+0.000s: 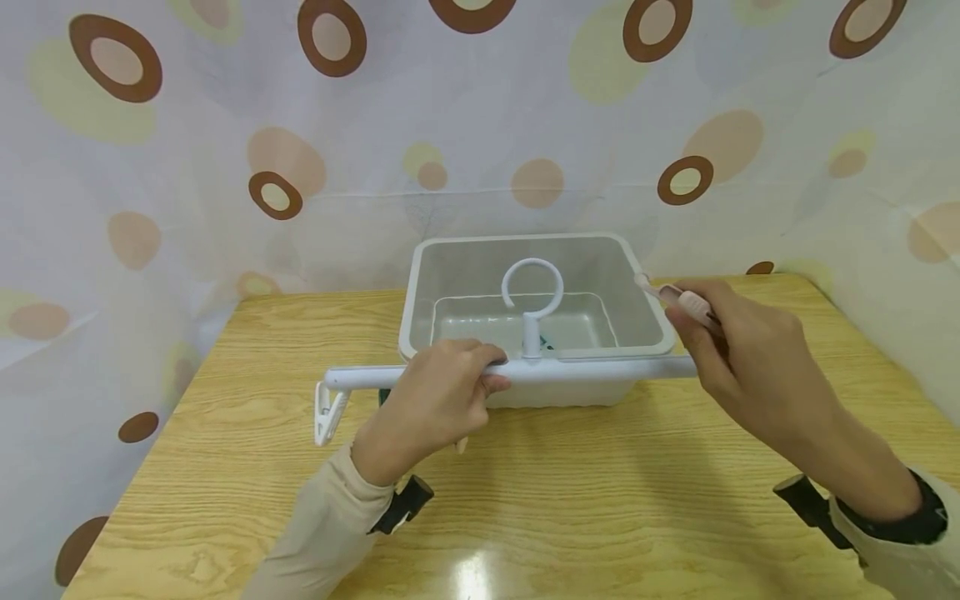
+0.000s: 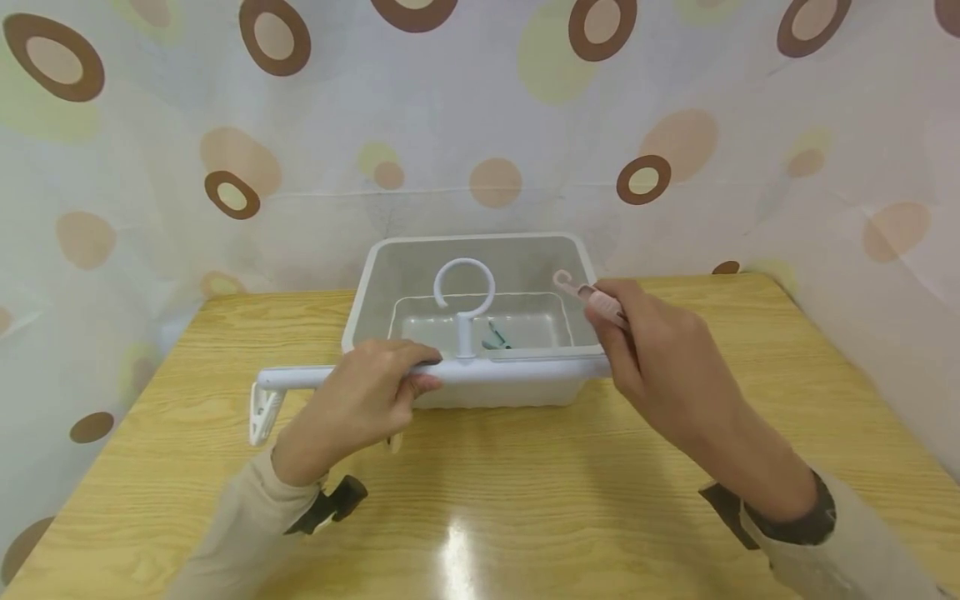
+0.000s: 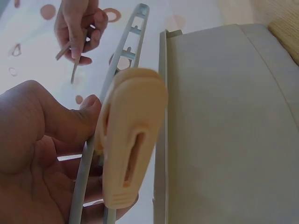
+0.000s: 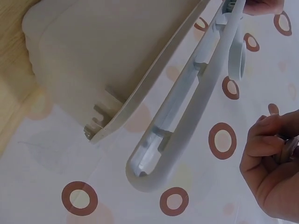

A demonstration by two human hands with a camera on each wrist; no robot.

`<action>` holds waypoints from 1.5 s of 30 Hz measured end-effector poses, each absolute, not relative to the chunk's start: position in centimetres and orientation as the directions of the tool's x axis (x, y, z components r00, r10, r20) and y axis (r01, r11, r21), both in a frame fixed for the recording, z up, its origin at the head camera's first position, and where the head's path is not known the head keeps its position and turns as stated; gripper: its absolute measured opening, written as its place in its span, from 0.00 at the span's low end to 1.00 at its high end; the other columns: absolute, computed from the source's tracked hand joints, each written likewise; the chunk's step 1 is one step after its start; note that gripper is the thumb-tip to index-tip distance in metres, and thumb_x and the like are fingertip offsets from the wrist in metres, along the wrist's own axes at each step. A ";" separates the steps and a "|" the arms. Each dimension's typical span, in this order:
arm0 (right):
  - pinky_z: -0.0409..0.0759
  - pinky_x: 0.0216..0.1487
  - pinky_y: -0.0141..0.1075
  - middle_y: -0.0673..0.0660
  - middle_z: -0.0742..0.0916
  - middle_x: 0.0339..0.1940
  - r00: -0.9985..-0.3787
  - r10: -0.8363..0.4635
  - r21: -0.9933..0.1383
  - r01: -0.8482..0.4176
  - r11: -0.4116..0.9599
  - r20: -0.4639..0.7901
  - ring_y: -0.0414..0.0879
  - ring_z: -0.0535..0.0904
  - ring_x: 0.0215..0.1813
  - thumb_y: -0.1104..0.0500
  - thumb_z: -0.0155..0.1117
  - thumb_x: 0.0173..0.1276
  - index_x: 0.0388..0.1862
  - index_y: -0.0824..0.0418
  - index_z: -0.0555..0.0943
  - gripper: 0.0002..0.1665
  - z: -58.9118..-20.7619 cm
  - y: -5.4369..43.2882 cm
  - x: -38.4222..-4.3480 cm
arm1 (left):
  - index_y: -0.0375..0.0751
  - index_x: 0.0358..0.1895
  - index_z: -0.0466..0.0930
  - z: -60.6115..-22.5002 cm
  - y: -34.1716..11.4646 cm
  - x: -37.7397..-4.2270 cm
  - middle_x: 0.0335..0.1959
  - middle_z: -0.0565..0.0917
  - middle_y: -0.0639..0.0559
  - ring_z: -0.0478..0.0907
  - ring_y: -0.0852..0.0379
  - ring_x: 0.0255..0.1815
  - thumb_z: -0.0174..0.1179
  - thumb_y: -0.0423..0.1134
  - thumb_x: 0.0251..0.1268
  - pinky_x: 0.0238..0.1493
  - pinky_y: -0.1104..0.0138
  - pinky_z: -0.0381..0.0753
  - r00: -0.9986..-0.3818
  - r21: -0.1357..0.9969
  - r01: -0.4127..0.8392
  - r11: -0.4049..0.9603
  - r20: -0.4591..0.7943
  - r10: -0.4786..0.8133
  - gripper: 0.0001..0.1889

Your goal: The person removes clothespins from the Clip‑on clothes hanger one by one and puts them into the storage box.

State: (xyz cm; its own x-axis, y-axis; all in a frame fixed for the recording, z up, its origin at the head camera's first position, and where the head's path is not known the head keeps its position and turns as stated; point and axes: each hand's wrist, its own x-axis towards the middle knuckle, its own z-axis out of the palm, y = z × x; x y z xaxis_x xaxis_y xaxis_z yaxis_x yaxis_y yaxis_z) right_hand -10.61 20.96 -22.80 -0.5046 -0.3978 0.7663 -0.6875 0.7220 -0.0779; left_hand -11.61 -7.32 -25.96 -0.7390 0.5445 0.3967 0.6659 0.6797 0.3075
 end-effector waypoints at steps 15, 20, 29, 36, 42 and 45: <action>0.59 0.21 0.26 0.44 0.67 0.17 -0.594 -0.450 -0.124 -0.684 0.719 0.667 0.35 0.59 0.17 0.61 0.54 0.74 0.46 0.67 0.77 0.10 -22.2 21.1 -12.4 | 0.35 0.39 0.84 -26.2 -7.4 -11.6 0.30 0.85 0.50 0.80 0.57 0.28 0.67 0.36 0.58 0.30 0.65 0.79 -0.738 0.307 0.666 0.679 0.405 0.540 0.09; 0.60 0.23 0.29 0.45 0.67 0.18 -0.650 -0.484 -0.141 -0.670 0.729 0.586 0.36 0.58 0.18 0.63 0.55 0.73 0.47 0.66 0.76 0.08 -21.9 20.9 -13.3 | 0.35 0.39 0.84 -26.2 -7.5 -11.6 0.31 0.85 0.50 0.80 0.56 0.29 0.67 0.35 0.59 0.30 0.64 0.80 -0.741 0.315 0.663 0.679 0.399 0.540 0.08; 0.63 0.25 0.33 0.45 0.68 0.17 -0.624 -0.590 -0.046 -0.706 0.707 0.512 0.37 0.60 0.18 0.63 0.58 0.71 0.41 0.62 0.75 0.03 -21.0 20.1 -14.9 | 0.33 0.40 0.84 -26.4 -7.5 -11.7 0.33 0.86 0.47 0.82 0.55 0.32 0.66 0.35 0.60 0.33 0.64 0.81 -0.747 0.326 0.659 0.677 0.382 0.544 0.09; 0.64 0.27 0.35 0.46 0.69 0.17 -0.637 -0.646 -0.030 -0.722 0.692 0.420 0.39 0.62 0.20 0.64 0.60 0.70 0.39 0.61 0.74 0.03 -20.2 19.1 -16.2 | 0.33 0.41 0.84 -26.4 -7.3 -11.7 0.32 0.85 0.48 0.80 0.57 0.30 0.66 0.35 0.60 0.31 0.67 0.79 -0.761 0.353 0.647 0.676 0.358 0.541 0.09; 0.64 0.24 0.37 0.48 0.72 0.17 -0.711 -0.651 -0.054 -0.685 0.727 0.265 0.42 0.65 0.20 0.62 0.58 0.72 0.38 0.60 0.74 0.03 -19.3 18.5 -17.7 | 0.34 0.41 0.84 -26.4 -7.1 -11.8 0.31 0.84 0.49 0.78 0.58 0.28 0.66 0.36 0.61 0.29 0.68 0.77 -0.767 0.353 0.640 0.682 0.334 0.547 0.09; 0.65 0.24 0.37 0.50 0.73 0.18 -0.743 -0.644 -0.085 -0.664 0.742 0.184 0.43 0.67 0.20 0.61 0.57 0.73 0.36 0.60 0.74 0.04 -19.1 17.7 -18.6 | 0.35 0.42 0.84 -26.4 -7.2 -11.7 0.29 0.83 0.50 0.76 0.58 0.28 0.65 0.36 0.61 0.30 0.68 0.76 -0.774 0.346 0.633 0.692 0.316 0.549 0.09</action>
State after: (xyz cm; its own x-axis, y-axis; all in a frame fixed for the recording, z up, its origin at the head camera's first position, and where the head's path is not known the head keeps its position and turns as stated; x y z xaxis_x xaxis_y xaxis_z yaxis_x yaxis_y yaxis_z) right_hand -18.62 17.73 -19.11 -0.7429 -0.6436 0.1841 -0.6644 0.7425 -0.0853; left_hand -11.67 -7.20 -26.42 -0.7737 0.5494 0.3155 0.6329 0.6925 0.3462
